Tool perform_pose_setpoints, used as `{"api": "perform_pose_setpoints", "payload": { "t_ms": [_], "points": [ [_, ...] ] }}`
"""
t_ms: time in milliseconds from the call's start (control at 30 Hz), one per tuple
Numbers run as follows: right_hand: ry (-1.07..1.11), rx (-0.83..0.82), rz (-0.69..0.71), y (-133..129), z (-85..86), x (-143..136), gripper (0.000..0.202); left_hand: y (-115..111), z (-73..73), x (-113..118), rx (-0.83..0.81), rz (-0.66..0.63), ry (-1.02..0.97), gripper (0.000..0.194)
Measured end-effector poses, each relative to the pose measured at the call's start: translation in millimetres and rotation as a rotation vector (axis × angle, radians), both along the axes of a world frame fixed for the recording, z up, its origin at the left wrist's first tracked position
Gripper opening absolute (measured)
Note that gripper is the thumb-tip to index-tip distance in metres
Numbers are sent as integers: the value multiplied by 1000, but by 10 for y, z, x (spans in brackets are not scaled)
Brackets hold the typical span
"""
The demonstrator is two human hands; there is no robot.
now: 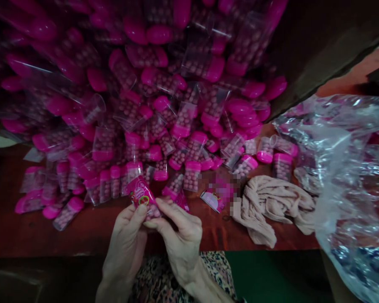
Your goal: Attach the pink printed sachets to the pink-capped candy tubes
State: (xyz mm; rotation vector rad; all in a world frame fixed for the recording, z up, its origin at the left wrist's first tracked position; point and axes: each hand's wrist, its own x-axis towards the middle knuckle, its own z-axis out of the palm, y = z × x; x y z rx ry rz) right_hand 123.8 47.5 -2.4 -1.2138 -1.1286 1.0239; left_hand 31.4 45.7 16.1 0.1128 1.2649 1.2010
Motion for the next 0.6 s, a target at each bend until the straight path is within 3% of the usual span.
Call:
{"api": "perform_pose_setpoints", "payload": {
  "t_ms": [300, 600],
  "points": [
    [14, -28, -11, -5, -74, -29, 34, -5, -20, -44, 18, 21, -27, 29],
    [-69, 2, 36, -61, -6, -102, 34, -113, -40, -177, 32, -8, 16, 17]
  ]
}}
